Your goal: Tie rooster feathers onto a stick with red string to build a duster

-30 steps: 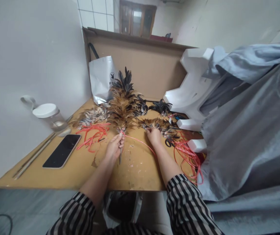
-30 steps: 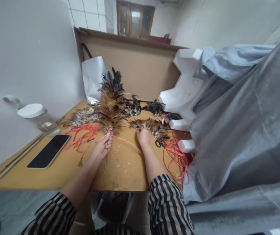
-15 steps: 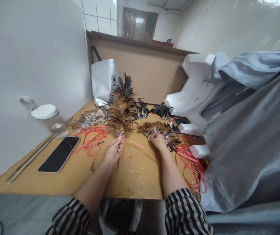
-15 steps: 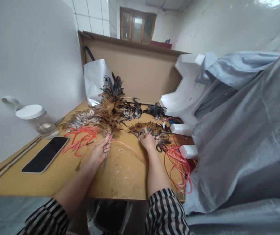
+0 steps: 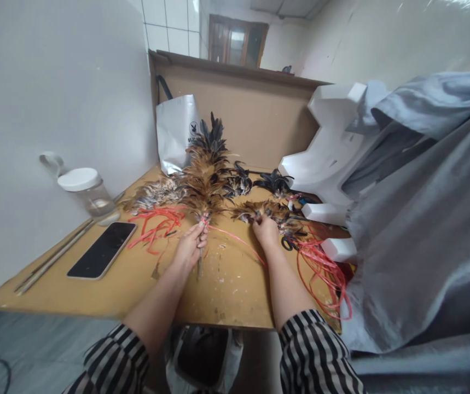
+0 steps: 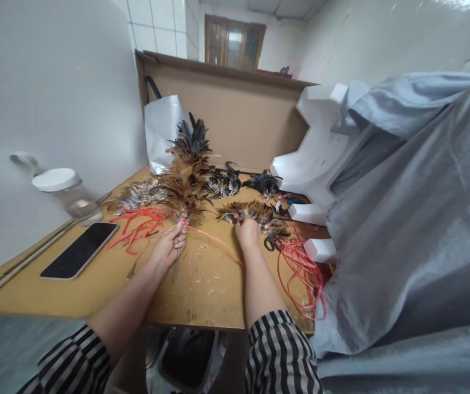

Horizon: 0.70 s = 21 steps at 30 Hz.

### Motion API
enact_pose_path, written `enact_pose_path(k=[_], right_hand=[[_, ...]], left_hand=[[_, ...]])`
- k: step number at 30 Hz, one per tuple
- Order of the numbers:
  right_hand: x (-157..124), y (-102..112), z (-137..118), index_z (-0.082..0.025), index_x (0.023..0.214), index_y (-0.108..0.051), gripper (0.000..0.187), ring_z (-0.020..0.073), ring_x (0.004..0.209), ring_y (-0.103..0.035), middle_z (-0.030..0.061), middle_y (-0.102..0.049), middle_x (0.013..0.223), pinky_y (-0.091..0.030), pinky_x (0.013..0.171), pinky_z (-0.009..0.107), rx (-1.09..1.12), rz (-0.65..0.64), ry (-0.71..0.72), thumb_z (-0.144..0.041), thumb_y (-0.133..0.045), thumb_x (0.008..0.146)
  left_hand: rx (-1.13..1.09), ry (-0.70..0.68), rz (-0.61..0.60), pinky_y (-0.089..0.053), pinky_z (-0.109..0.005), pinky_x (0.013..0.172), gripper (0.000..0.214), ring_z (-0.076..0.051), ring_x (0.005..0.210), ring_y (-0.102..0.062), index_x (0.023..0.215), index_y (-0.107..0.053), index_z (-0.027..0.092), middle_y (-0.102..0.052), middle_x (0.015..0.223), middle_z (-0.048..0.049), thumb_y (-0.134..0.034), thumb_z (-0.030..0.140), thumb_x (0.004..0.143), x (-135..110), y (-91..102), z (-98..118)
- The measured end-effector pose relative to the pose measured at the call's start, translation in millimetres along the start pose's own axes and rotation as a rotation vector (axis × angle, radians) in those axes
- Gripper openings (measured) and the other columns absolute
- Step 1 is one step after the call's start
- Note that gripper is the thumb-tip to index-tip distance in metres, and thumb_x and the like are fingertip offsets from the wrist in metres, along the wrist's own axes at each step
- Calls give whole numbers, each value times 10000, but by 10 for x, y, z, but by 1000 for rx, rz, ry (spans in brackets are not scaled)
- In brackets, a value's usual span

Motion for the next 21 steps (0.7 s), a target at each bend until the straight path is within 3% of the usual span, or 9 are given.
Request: enact_pose_path(k=[2, 6, 11, 13, 16, 21], right_hand=[[-2, 30, 23, -160, 697, -605, 178, 202, 729, -612, 101, -675, 738, -423, 627, 265, 276, -42, -35, -332, -562, 692], [-71, 114, -71, -159, 664, -548, 219, 132, 517, -568, 46, -644, 640, -364, 432, 205, 800, -273, -116, -369, -603, 638], [-215, 279, -323, -171, 648, -529, 275, 48, 419, -421, -20, -594, 565, -242, 372, 154, 1313, -477, -128, -291, -751, 538], [-297, 325, -433, -167, 634, -545, 251, 45, 433, -414, -21, -591, 573, -243, 381, 158, 1381, -543, -75, -271, -756, 548], [-446, 329, -590, -148, 606, -597, 199, 65, 467, -449, -8, -574, 544, -295, 414, 183, 1313, -606, 27, -288, -737, 584], [-645, 222, -760, -160, 656, -666, 155, 109, 579, -536, 5, -639, 631, -404, 567, 227, 1138, -524, 139, -278, -734, 581]], left_hand=[[-10, -3, 12, -206, -93, 333, 234, -6, 432, -360, 723, -577, 107, -511, 594, 15, -757, 201, 607, -8, 2, 2], [-3, -28, 8, -196, -98, 330, 270, -11, 435, -372, 738, -577, 99, -514, 592, 14, -772, 209, 586, -11, 17, -4], [16, -33, 1, -188, -105, 334, 283, -5, 426, -351, 726, -573, 98, -510, 601, 17, -776, 237, 586, -28, 16, -24], [28, -43, -10, -193, -106, 341, 286, -4, 432, -348, 729, -575, 101, -514, 615, 16, -774, 251, 590, -43, 2, -35], [59, -59, -23, -196, -113, 350, 290, -6, 440, -350, 721, -572, 104, -517, 626, 12, -768, 278, 598, -65, -23, -53], [142, -93, -65, -197, -127, 366, 258, -14, 449, -350, 730, -583, 100, -535, 627, -3, -721, 304, 653, -109, -82, -74]])
Point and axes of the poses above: each hand's wrist, its own x-axis towards the middle knuckle, its own y-axis out of the back of the hand, z = x × y, the point moved 1 cm from there along x, towards the middle knuckle
